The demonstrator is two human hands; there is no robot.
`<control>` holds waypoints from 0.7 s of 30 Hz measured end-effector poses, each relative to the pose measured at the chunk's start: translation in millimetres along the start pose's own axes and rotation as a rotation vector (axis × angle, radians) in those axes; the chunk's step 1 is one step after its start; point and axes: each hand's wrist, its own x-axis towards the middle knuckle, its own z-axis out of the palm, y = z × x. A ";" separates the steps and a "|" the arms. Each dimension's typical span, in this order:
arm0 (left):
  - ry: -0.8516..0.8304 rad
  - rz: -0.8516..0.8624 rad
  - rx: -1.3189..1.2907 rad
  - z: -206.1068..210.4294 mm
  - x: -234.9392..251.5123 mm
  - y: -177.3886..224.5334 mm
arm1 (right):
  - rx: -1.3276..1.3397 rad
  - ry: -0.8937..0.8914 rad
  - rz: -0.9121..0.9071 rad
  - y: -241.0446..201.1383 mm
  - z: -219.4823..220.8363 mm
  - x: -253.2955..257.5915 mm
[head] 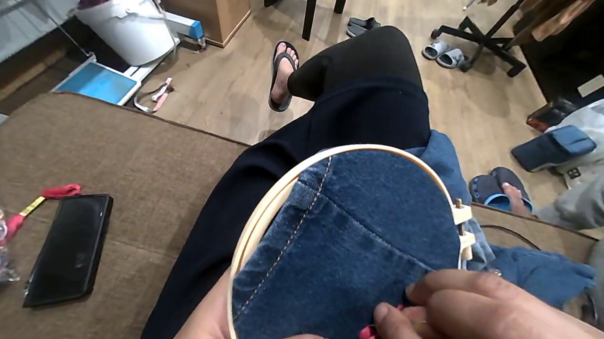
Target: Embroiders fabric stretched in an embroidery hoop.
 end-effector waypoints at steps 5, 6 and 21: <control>0.020 0.004 0.013 0.8 -0.3 -0.3 | 0.002 -0.013 0.005 -3.2 -0.6 0.9; 0.025 -0.001 0.013 1.3 -0.5 0.1 | 0.003 -0.013 0.004 -3.5 -0.2 1.2; 0.008 -0.018 0.007 0.2 1.4 -1.2 | 0.324 0.116 0.044 33.3 21.7 -3.9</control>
